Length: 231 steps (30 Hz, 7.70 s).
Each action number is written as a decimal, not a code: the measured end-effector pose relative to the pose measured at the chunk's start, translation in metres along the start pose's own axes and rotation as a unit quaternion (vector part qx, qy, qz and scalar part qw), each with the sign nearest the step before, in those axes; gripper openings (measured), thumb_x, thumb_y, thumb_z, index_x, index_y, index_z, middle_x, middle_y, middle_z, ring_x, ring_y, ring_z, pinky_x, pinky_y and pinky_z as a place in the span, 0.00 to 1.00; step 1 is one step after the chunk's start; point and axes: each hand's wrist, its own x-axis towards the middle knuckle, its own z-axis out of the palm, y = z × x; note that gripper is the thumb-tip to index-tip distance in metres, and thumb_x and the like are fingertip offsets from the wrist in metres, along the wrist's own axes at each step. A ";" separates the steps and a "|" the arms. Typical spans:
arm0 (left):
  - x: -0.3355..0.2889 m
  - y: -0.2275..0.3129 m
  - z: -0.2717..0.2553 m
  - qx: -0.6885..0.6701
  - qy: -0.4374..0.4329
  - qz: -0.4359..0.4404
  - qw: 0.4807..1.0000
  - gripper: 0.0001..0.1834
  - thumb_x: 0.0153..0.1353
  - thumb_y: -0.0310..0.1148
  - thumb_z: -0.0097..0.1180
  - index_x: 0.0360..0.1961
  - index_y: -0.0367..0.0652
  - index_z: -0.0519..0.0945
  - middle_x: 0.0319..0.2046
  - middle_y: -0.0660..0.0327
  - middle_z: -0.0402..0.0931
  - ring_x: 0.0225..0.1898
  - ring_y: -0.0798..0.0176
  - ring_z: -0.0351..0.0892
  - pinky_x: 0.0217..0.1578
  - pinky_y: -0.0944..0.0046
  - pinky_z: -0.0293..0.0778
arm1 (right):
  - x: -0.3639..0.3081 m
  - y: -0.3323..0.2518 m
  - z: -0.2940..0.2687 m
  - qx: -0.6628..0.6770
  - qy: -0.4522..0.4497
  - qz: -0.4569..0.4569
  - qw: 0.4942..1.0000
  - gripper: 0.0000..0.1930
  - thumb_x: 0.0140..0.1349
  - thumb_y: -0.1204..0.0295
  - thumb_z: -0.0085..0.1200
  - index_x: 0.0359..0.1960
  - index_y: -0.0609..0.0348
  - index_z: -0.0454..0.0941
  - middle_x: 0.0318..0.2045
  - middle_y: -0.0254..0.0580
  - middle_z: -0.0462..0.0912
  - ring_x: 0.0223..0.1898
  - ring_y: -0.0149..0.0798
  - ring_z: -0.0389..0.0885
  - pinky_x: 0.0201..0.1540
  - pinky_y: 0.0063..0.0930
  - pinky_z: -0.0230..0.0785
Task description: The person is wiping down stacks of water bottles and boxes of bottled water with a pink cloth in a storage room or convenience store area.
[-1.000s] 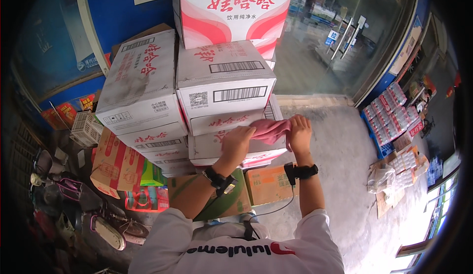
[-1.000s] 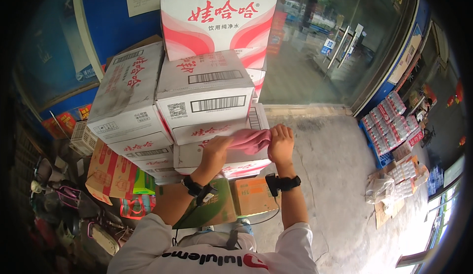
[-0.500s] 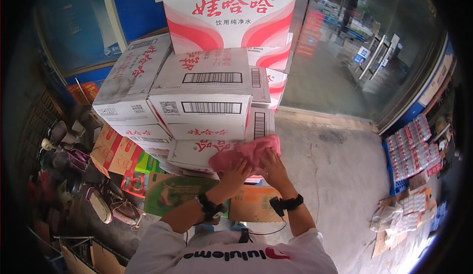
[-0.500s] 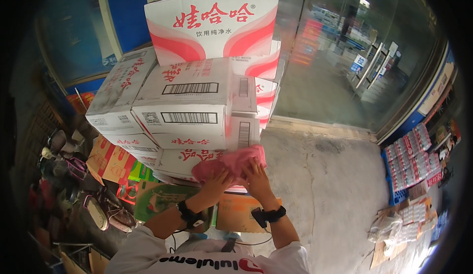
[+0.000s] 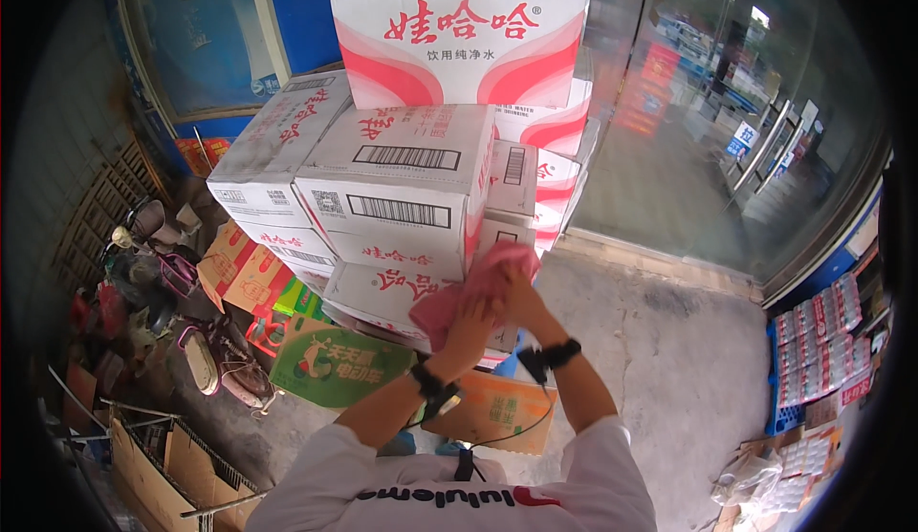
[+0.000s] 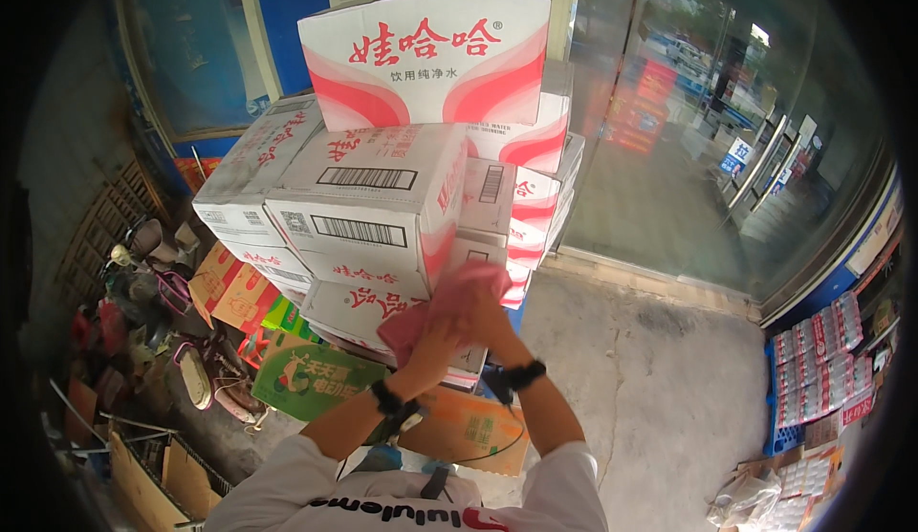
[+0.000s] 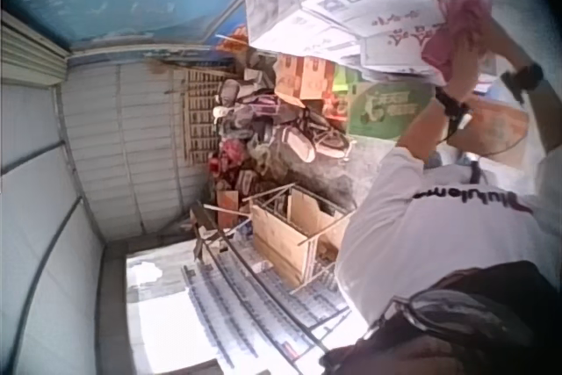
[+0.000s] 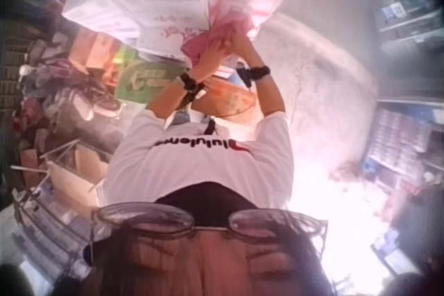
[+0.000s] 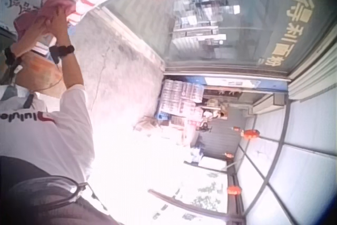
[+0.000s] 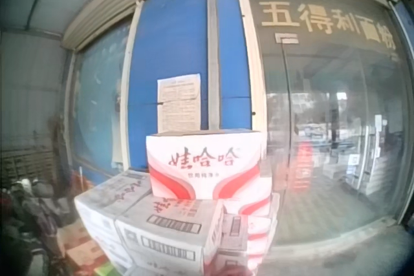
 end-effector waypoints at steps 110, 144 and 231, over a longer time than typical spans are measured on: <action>-0.213 -0.044 -0.013 -0.340 0.044 -0.135 0.930 0.14 0.46 0.26 0.49 0.37 0.44 0.78 0.50 0.54 0.66 0.50 0.53 0.66 0.48 0.60 0.63 | -0.079 -0.142 0.179 0.103 -0.006 0.062 0.993 0.17 0.41 0.69 0.51 0.37 0.56 0.72 0.37 0.46 0.68 0.42 0.48 0.67 0.45 0.41 0.62; -0.185 0.069 0.145 -0.177 0.000 -0.299 0.938 0.22 0.53 0.32 0.43 0.51 0.41 0.64 0.53 0.51 0.58 0.57 0.49 0.54 0.54 0.49 0.51 | -0.144 -0.059 0.187 0.566 -0.036 0.202 0.798 0.26 0.44 0.69 0.49 0.50 0.53 0.66 0.48 0.46 0.66 0.53 0.50 0.60 0.56 0.44 0.49; 0.173 0.121 0.117 -0.474 0.705 -0.496 0.180 0.12 0.60 0.32 0.38 0.43 0.41 0.68 0.41 0.58 0.70 0.42 0.60 0.71 0.41 0.58 0.70 | -0.019 0.219 0.079 0.649 -0.311 0.333 0.609 0.13 0.44 0.77 0.56 0.33 0.65 0.72 0.29 0.38 0.75 0.30 0.30 0.71 0.33 0.21 0.64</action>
